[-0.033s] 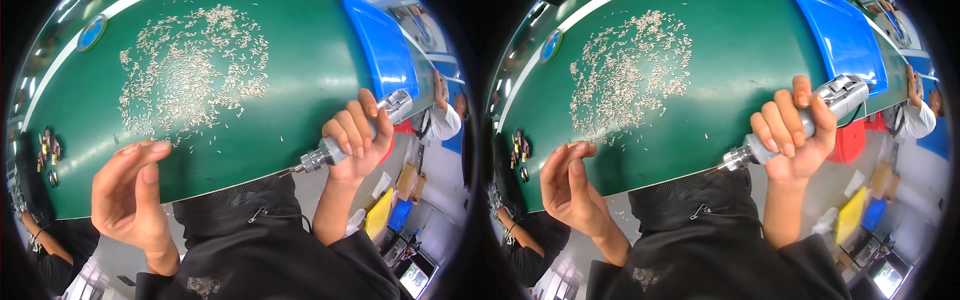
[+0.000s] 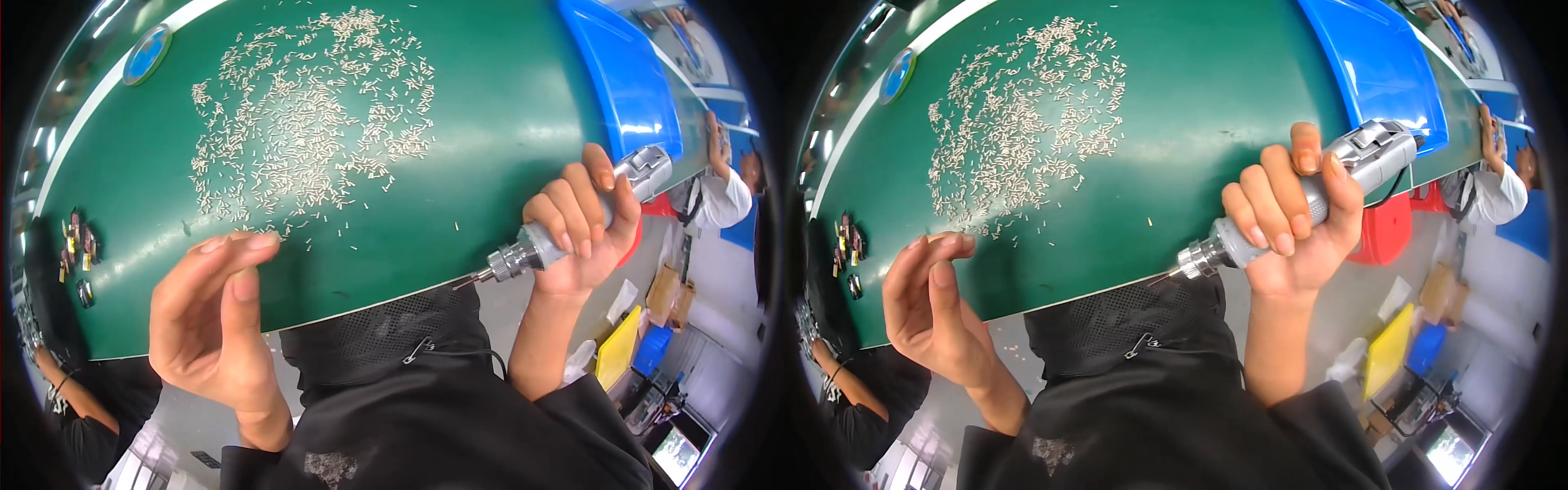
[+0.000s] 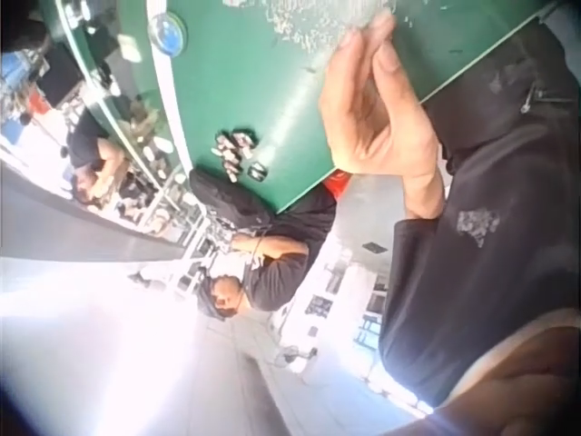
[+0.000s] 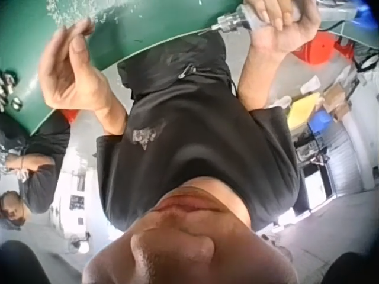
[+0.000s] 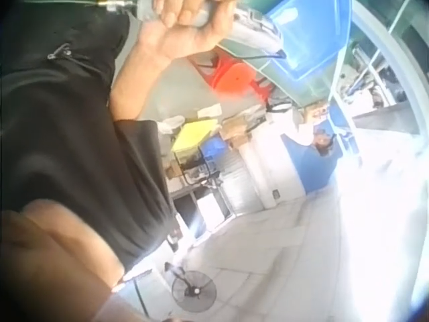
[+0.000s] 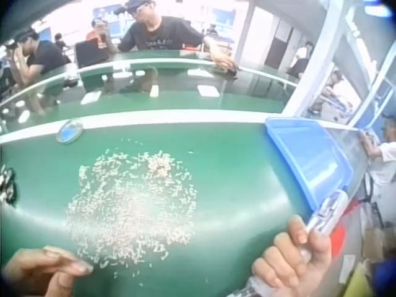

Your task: Manually assemble internal components of smartwatches and secure them with an electric screwdriver.

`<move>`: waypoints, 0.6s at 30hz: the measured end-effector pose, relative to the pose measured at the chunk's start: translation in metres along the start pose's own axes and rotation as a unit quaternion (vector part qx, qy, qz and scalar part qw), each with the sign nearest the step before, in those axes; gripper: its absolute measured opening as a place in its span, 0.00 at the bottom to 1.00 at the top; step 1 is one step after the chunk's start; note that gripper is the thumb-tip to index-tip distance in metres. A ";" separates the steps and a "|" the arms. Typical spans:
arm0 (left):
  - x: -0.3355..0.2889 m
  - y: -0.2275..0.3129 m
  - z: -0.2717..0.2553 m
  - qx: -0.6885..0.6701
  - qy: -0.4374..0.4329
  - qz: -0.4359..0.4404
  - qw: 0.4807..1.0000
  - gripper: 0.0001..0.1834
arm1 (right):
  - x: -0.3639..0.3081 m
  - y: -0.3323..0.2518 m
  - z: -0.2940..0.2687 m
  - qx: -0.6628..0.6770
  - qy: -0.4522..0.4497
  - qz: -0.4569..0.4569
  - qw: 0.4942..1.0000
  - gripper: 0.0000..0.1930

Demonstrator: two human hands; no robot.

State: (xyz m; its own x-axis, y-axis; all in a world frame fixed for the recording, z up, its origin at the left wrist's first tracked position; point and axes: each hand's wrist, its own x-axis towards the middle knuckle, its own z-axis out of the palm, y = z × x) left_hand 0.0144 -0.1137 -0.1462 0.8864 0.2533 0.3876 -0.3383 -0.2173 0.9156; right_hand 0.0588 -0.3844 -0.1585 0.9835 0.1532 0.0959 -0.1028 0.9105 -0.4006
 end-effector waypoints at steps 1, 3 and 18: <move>-0.001 0.000 0.001 -0.007 -0.002 -0.014 1.000 0.11 | 0.000 0.001 -0.001 0.002 -0.006 -0.002 1.000 0.10; -0.003 -0.003 0.005 -0.002 -0.026 0.005 1.000 0.11 | -0.001 0.000 -0.002 -0.004 -0.001 -0.002 1.000 0.10; 0.002 0.005 -0.003 -0.354 -0.148 -0.258 0.887 0.18 | -0.001 0.007 0.003 0.017 0.001 0.001 1.000 0.08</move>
State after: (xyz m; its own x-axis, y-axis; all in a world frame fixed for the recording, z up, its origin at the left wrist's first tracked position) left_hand 0.0133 -0.1113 -0.1404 0.9896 -0.1348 -0.0507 0.1150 0.5275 0.8417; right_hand 0.0562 -0.3768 -0.1588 0.9836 0.1546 0.0930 -0.1102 0.9229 -0.3690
